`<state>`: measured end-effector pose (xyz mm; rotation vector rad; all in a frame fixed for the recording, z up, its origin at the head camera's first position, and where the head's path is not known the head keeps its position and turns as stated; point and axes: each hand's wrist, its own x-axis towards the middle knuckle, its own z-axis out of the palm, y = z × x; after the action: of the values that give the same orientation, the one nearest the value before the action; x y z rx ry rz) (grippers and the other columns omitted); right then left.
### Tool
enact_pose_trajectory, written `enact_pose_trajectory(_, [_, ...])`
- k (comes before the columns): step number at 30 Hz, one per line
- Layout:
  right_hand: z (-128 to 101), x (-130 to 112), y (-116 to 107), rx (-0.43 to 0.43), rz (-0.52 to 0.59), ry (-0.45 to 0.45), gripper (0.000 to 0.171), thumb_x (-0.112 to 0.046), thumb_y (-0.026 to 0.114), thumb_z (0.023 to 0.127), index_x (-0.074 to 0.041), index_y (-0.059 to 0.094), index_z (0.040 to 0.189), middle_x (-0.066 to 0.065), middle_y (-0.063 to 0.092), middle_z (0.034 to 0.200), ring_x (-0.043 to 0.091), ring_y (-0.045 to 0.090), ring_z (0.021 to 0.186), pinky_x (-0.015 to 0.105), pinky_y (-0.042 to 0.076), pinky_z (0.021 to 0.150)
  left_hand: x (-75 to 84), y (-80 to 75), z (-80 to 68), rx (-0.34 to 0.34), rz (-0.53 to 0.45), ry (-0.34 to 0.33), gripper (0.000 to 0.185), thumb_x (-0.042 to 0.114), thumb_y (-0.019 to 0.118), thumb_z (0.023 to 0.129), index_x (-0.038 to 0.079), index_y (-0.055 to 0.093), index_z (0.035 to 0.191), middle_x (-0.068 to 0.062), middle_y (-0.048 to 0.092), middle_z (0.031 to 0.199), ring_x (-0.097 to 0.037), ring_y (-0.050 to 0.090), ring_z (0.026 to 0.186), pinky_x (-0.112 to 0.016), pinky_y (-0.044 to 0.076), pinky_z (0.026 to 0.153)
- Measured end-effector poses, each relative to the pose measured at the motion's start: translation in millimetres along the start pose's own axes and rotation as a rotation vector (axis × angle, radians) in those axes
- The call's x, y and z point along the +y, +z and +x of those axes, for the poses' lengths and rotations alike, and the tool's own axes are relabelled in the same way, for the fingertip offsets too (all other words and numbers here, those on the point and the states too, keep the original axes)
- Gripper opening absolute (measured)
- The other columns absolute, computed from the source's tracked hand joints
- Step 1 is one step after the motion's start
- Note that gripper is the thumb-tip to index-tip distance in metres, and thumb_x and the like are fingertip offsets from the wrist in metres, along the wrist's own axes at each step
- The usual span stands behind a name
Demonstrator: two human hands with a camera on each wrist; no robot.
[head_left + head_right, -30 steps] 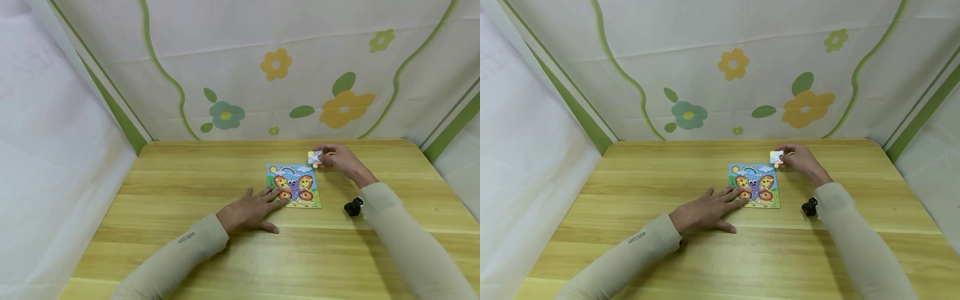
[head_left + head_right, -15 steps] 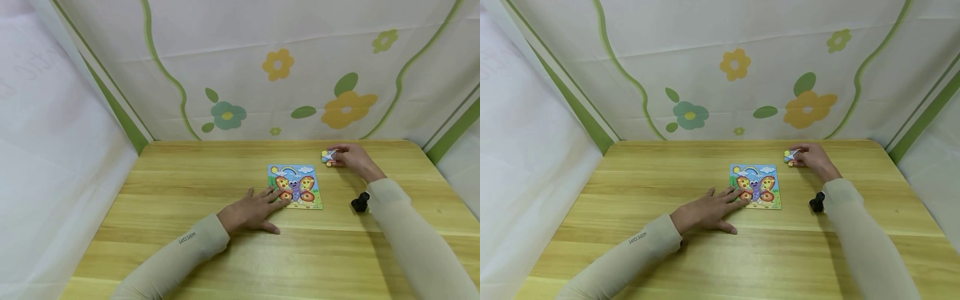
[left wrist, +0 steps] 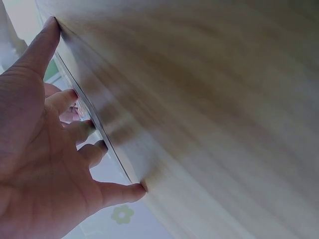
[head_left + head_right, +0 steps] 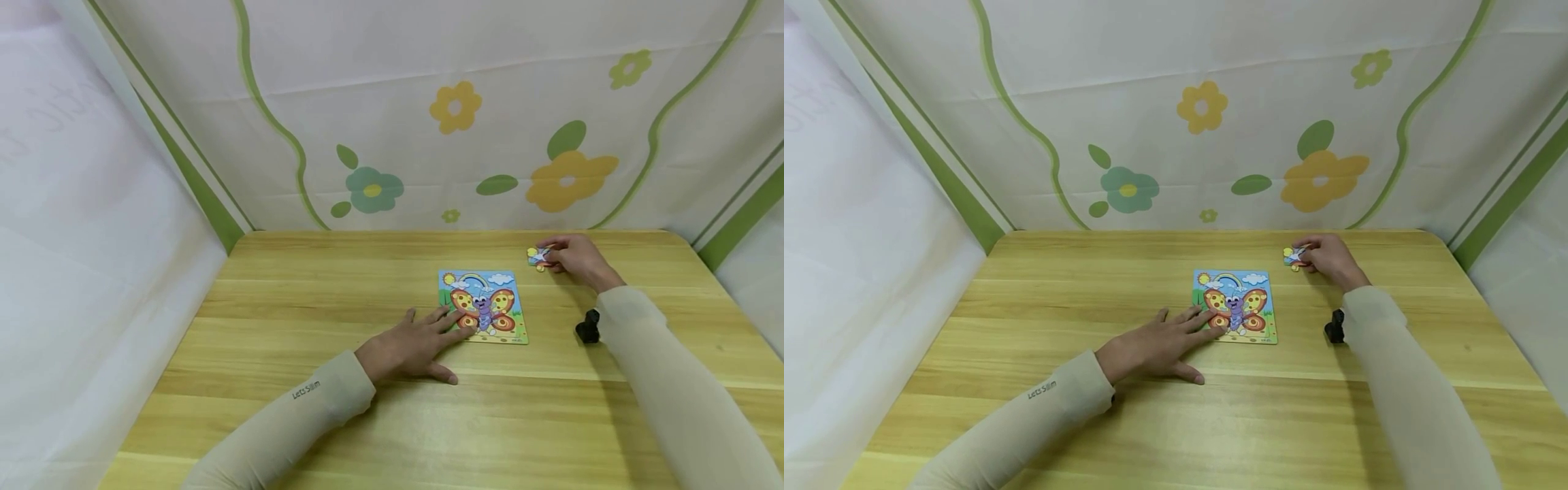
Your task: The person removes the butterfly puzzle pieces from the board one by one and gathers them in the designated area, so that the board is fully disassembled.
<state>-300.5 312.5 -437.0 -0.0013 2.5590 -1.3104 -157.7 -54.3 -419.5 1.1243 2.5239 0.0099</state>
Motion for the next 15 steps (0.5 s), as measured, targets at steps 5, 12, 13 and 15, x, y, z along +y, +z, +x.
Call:
enact_pose_trajectory(5, [1.1,-2.5,-1.0,-0.011,-0.075,-0.007,0.038,-0.006,0.049,0.108,0.009,0.057,0.143,0.015,0.070,0.111,0.011,0.063,0.077,0.028,0.057,0.066,0.0,0.2,0.1,0.000,0.006,-0.001,0.089,0.069,0.055,0.097,0.037,0.013,0.169,0.003,0.007,0.179,-0.024,0.008,0.166,-0.068,0.024,0.125])
enact_pose_trajectory(12, [1.0,-4.8,-2.2,-0.020,-0.100,-0.007,0.037,-0.007,0.049,0.108,0.006,0.060,0.141,0.009,0.070,0.102,0.013,0.055,0.066,0.030,0.049,0.060,-0.3,0.9,0.8,-0.003,-0.004,0.000,0.089,0.069,0.055,0.098,0.037,0.013,0.169,0.002,0.006,0.179,-0.024,0.008,0.166,-0.068,0.023,0.125])
enact_pose_trajectory(13, [1.2,-4.6,-2.2,-0.020,-0.103,-0.007,0.036,-0.007,0.049,0.108,0.006,0.060,0.141,0.008,0.070,0.101,0.013,0.055,0.066,0.030,0.049,0.059,-0.4,1.0,0.8,-0.003,-0.004,0.001,0.089,0.069,0.055,0.098,0.037,0.013,0.169,0.002,0.006,0.179,-0.024,0.007,0.166,-0.068,0.023,0.125])
enact_pose_trajectory(15, [1.3,-4.9,-1.7,-0.020,-0.106,-0.007,0.036,-0.007,0.050,0.108,0.005,0.061,0.140,0.006,0.070,0.099,0.013,0.054,0.066,0.030,0.049,0.059,-0.5,1.1,0.6,-0.003,-0.002,0.002,0.089,0.069,0.055,0.097,0.037,0.014,0.169,0.002,0.006,0.179,-0.024,0.008,0.166,-0.069,0.023,0.125])
